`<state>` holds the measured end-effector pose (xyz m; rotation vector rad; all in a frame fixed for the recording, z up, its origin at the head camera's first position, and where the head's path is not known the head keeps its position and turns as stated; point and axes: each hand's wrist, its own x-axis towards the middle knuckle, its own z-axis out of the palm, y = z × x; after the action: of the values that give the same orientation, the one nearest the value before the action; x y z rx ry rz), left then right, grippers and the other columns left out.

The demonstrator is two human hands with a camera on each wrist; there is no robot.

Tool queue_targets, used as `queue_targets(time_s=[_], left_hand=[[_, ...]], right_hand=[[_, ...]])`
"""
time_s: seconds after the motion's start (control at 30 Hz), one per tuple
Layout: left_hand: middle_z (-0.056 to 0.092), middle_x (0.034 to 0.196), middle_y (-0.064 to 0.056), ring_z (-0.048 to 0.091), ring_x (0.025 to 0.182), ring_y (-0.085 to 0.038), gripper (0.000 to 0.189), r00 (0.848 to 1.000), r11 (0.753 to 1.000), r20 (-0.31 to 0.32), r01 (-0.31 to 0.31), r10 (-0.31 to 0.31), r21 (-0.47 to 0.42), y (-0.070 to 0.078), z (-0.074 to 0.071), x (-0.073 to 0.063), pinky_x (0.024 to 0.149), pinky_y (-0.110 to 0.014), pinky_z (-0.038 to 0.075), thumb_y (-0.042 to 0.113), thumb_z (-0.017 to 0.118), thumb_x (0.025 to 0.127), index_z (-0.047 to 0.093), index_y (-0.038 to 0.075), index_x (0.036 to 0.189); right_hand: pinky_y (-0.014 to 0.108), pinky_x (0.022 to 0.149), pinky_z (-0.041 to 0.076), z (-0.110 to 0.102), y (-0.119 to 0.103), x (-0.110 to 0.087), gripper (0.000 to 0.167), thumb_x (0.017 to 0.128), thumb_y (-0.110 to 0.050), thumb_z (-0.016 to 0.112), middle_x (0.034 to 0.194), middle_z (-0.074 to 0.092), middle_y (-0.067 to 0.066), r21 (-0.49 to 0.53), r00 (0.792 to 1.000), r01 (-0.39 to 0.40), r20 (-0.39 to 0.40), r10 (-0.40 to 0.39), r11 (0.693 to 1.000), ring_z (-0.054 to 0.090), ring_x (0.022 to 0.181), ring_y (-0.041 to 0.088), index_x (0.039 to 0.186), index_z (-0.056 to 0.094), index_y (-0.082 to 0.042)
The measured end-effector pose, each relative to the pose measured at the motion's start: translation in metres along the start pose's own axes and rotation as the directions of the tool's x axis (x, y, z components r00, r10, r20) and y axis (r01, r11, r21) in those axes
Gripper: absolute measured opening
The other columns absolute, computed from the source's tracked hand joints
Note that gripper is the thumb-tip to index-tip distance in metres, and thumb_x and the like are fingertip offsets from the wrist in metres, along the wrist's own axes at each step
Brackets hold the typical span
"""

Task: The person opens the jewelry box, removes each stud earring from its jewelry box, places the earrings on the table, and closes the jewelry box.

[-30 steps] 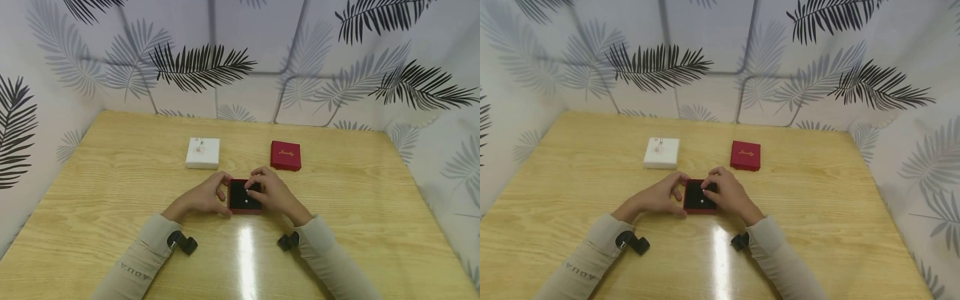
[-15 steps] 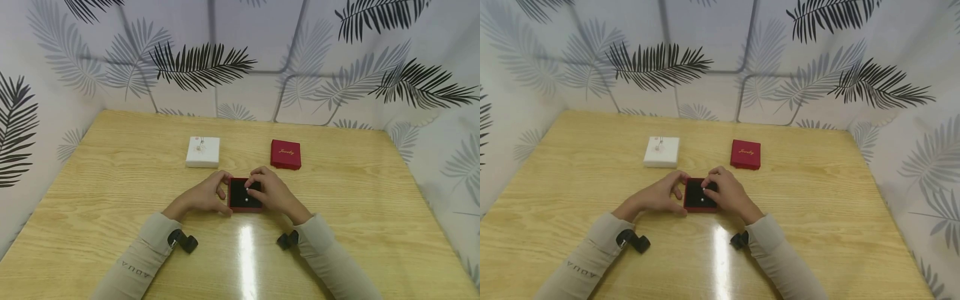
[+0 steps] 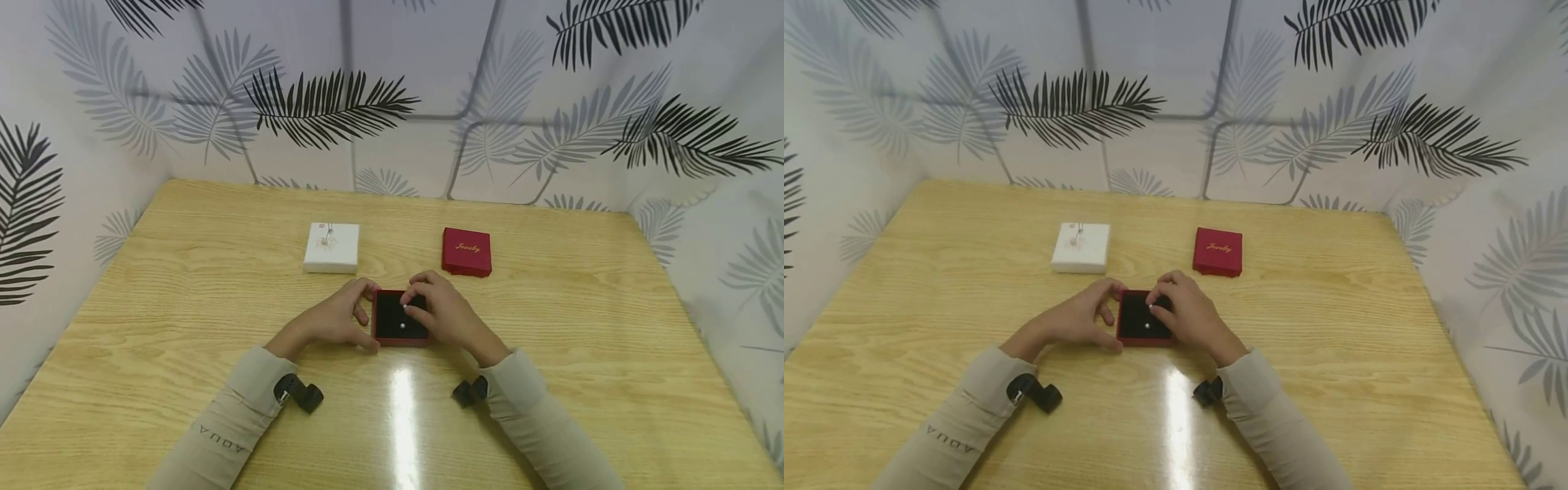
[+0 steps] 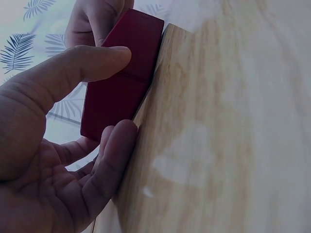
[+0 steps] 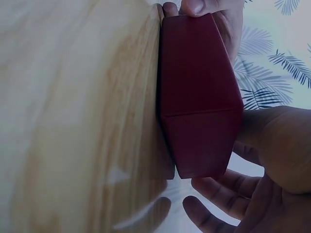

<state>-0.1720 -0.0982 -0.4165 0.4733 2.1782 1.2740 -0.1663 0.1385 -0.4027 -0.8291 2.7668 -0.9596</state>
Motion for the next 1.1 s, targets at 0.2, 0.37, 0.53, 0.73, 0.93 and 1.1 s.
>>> queue_targets(time_s=[0.2,0.37,0.53,0.73,0.93,1.1], left_hand=[[0.041,0.139,-0.012,0.053,0.101,-0.023,0.086,1.000,1.000,-0.004,0.002,-0.002,0.001,0.000,0.000,0.000,0.069,-0.032,0.058,0.015,0.089,0.073,0.038,0.011,0.141],[0.040,0.138,-0.013,0.053,0.100,-0.023,0.084,1.000,1.000,-0.002,0.003,-0.003,-0.003,0.001,0.000,0.000,0.068,-0.032,0.058,0.015,0.088,0.073,0.038,0.010,0.140],[0.040,0.138,-0.014,0.053,0.100,-0.023,0.084,1.000,1.000,-0.001,0.006,-0.006,-0.006,0.003,0.000,-0.001,0.068,-0.032,0.057,0.014,0.088,0.073,0.038,0.010,0.140],[0.040,0.138,-0.014,0.052,0.100,-0.024,0.083,1.000,1.000,-0.005,0.005,-0.005,-0.007,0.002,0.001,-0.001,0.067,-0.031,0.057,0.014,0.088,0.073,0.039,0.009,0.139],[0.040,0.136,-0.014,0.052,0.099,-0.023,0.083,1.000,1.000,-0.003,0.002,-0.002,-0.020,0.002,0.000,0.000,0.066,-0.031,0.057,0.012,0.089,0.072,0.038,0.008,0.138],[0.039,0.138,-0.014,0.052,0.100,-0.024,0.083,1.000,1.000,0.001,0.002,-0.002,-0.019,0.003,0.001,-0.001,0.067,-0.032,0.057,0.014,0.089,0.072,0.039,0.009,0.138]], right_hand=[[0.050,0.099,0.048,-0.003,-0.001,0.000,0.005,0.095,-0.012,0.067,0.128,0.059,0.019,-0.003,1.000,-0.009,-0.008,0.009,1.000,0.054,0.123,0.035,0.098,0.068,-0.008],[0.051,0.100,0.047,-0.005,0.000,-0.001,0.006,0.095,-0.013,0.067,0.129,0.058,0.020,0.015,1.000,-0.007,-0.022,0.007,1.000,0.053,0.124,0.037,0.099,0.067,-0.008],[0.053,0.102,0.046,-0.010,0.002,-0.001,0.007,0.094,-0.012,0.067,0.128,0.059,0.021,0.039,0.999,0.002,-0.037,-0.001,0.999,0.054,0.124,0.038,0.099,0.067,-0.008],[0.051,0.101,0.048,-0.018,0.004,-0.001,0.006,0.095,-0.011,0.066,0.125,0.059,0.019,0.046,0.998,-0.018,-0.059,0.020,0.999,0.055,0.123,0.036,0.098,0.067,-0.007],[0.049,0.092,0.053,-0.025,0.008,-0.003,0.007,0.096,-0.013,0.064,0.126,0.058,0.017,0.083,0.996,-0.055,-0.064,0.061,0.995,0.056,0.120,0.033,0.101,0.066,-0.008],[0.047,0.091,0.054,-0.031,0.012,-0.005,0.009,0.096,-0.013,0.065,0.118,0.061,0.012,0.108,0.994,-0.087,-0.062,0.094,0.990,0.057,0.112,0.030,0.104,0.066,-0.009]])
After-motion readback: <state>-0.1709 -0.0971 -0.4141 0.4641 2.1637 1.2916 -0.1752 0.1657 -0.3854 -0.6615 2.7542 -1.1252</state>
